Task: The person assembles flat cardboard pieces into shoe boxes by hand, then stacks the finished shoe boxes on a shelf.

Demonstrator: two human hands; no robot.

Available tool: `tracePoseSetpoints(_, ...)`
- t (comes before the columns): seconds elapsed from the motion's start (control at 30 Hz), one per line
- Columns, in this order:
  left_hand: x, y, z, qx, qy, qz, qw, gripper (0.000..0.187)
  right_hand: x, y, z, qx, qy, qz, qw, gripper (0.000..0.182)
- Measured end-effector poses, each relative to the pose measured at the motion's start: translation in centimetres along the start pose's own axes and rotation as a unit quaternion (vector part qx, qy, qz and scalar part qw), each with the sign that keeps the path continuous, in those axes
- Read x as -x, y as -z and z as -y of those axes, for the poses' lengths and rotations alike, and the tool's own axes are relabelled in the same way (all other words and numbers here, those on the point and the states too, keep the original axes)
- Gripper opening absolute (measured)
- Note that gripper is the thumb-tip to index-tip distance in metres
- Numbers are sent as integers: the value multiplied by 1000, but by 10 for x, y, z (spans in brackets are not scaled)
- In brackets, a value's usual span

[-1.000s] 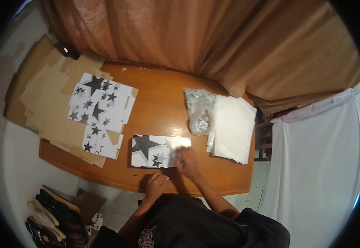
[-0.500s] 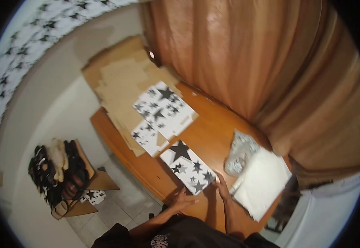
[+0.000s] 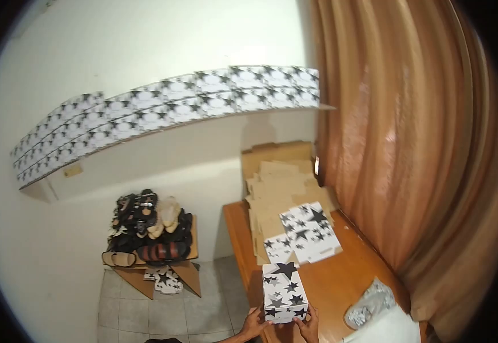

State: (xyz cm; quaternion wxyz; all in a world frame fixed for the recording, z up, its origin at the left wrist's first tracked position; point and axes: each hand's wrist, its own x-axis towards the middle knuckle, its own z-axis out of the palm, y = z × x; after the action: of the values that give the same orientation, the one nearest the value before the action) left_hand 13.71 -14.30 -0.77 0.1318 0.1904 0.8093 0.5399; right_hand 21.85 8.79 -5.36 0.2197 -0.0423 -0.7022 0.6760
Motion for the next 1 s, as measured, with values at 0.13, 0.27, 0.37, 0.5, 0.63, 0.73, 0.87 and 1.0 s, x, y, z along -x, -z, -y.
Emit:
tracePoseSetpoints(0.13,2,48,-33,62,-47,-91,993,66,-36,-43,78,118,71,-12,990,67)
tracePoseSetpoints(0.27,9,111,-90,46,-60,-168,983,63,-74,-97,133,47,104,14,993,81)
tracePoseSetpoints(0.37,11,162,-120,194,-98,-245,945,71,-108,-150,169,-1,128,38,991,80)
tracePoseSetpoints(0.5,13,242,-130,196,-171,-303,917,65,-144,-231,223,-37,218,67,973,72)
tracePoseSetpoints(0.63,26,337,-148,164,-223,-334,901,59,-165,-314,272,-26,260,85,961,78)
tracePoseSetpoints(0.73,37,412,-181,140,-238,-355,893,58,-182,-384,313,-49,299,89,949,78)
tracePoseSetpoints(0.87,45,498,-182,122,-319,-377,861,65,-196,-476,345,-95,350,99,927,78)
tracePoseSetpoints(1.0,32,585,-199,72,-355,-385,849,62,-223,-544,401,-102,370,91,919,66)
